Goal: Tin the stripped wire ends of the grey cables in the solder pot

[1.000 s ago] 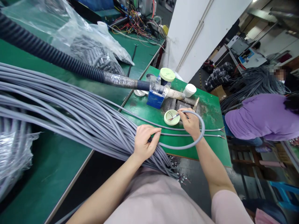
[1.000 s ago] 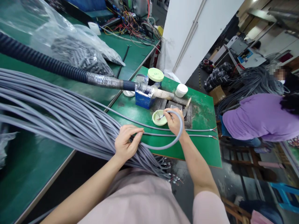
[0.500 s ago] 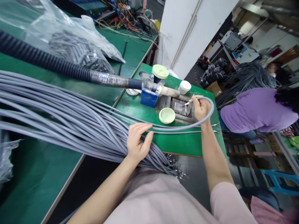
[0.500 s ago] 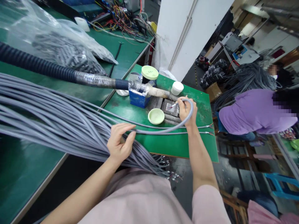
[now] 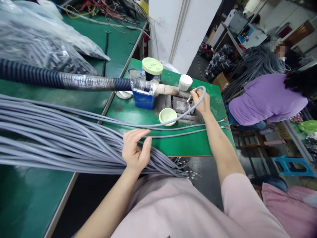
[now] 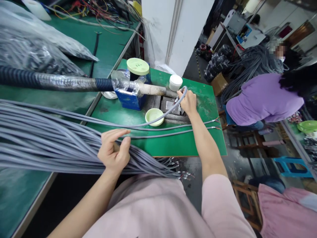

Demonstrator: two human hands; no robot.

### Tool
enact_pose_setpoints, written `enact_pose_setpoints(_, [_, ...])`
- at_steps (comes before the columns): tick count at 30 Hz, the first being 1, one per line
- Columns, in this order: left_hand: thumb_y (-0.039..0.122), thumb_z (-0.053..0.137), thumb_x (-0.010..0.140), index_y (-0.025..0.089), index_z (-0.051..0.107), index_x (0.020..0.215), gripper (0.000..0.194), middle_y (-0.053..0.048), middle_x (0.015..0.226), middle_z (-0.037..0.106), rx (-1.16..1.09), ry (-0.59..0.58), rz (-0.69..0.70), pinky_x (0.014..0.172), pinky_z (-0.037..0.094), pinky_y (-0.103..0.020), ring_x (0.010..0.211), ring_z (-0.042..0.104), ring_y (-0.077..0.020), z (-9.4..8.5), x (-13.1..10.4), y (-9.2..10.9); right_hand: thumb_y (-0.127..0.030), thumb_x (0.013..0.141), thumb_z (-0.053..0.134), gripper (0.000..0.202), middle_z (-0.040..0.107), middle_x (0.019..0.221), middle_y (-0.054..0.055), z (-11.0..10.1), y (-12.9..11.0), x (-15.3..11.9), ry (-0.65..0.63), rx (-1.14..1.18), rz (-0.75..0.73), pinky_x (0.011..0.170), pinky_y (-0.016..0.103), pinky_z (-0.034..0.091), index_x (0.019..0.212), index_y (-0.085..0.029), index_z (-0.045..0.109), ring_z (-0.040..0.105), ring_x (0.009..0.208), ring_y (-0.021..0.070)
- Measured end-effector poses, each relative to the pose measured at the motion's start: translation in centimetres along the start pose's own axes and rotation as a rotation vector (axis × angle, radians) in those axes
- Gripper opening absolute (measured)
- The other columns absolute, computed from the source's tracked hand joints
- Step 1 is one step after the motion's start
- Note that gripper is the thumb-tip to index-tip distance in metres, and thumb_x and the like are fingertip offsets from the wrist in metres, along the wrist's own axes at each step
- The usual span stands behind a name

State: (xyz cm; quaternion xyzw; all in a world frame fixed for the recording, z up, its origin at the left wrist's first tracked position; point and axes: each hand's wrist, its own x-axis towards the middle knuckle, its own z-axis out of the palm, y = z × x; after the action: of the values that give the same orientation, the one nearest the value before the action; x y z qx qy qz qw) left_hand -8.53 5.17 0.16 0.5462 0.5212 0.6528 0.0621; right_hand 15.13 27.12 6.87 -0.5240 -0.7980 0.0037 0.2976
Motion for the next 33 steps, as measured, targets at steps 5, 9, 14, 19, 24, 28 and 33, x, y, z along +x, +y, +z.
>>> enact_pose_setpoints(5, [0.018,0.062,0.081,0.02,0.064,0.1,0.02,-0.007,0.091,0.069,-0.025,0.002,0.008,0.084,0.05,-0.043,0.09,0.064,-0.0228,0.1,0.0,0.0,-0.037,0.094,0.043,0.031,0.072,0.086,0.006,0.6,-0.2,0.0,-0.012,-0.034,0.007,0.079,0.034,0.047,0.085,-0.018,0.067,0.064,0.086,0.0225])
enact_pose_setpoints(9, [0.018,0.061,0.081,0.02,0.064,0.1,0.019,-0.006,0.091,0.069,-0.031,0.0,0.01,0.084,0.049,-0.043,0.09,0.063,-0.0227,0.1,0.0,0.1,-0.035,0.094,0.045,0.03,0.072,0.085,0.006,1.0,-0.4,-0.1,-0.032,-0.056,0.018,0.082,0.036,0.046,0.087,-0.019,0.068,0.064,0.086,0.0233])
enact_pose_setpoints(14, [0.018,0.061,0.081,0.02,0.065,0.1,0.019,-0.006,0.09,0.069,-0.048,-0.003,0.021,0.083,0.049,-0.042,0.089,0.063,-0.0227,0.2,0.0,0.0,-0.032,0.094,0.047,0.027,0.072,0.082,0.006,-0.2,-1.4,-0.4,-0.016,-0.013,0.03,0.078,0.035,0.048,0.085,-0.018,0.069,0.065,0.082,0.0227])
enact_pose_setpoints(19, [0.014,0.063,0.079,0.02,0.067,0.098,0.019,-0.005,0.087,0.07,-0.041,-0.006,0.057,0.083,0.048,-0.041,0.088,0.063,-0.022,0.1,0.3,0.3,-0.033,0.092,0.053,0.019,0.071,0.091,0.003,-5.9,-5.3,-4.7,0.133,0.118,-0.115,0.087,0.039,0.048,0.094,-0.023,0.069,0.063,0.091,0.0215])
enact_pose_setpoints(24, [0.011,0.061,0.082,0.019,0.068,0.095,0.017,-0.005,0.083,0.07,-0.225,-0.248,-0.069,0.078,0.048,-0.034,0.082,0.062,-0.0183,0.4,0.3,3.4,-0.023,0.084,0.065,0.034,0.068,0.118,0.004,-10.6,-8.4,-12.9,-0.028,0.343,-0.431,0.091,0.046,0.049,0.117,-0.03,0.064,0.06,0.108,0.0252])
enact_pose_setpoints(28, [0.025,0.061,0.086,0.017,0.069,0.102,0.02,-0.006,0.084,0.069,-0.536,-0.65,-0.44,0.075,0.049,-0.031,0.079,0.062,-0.0171,1.7,-0.5,6.1,-0.014,0.084,0.062,0.046,0.064,0.126,0.006,-10.7,-8.7,-18.4,-0.119,0.354,-0.506,0.092,0.049,0.048,0.127,-0.03,0.058,0.055,0.115,0.0271])
enact_pose_setpoints(33, [0.033,0.066,0.082,0.015,0.072,0.092,0.022,-0.007,0.093,0.071,-0.836,-0.785,-0.776,0.077,0.049,-0.028,0.082,0.063,-0.0165,2.7,-2.0,6.7,-0.014,0.089,0.049,0.043,0.064,0.126,0.007,-9.4,-8.7,-22.3,-0.195,0.326,-0.527,0.094,0.049,0.047,0.129,-0.027,0.057,0.05,0.122,0.0262])
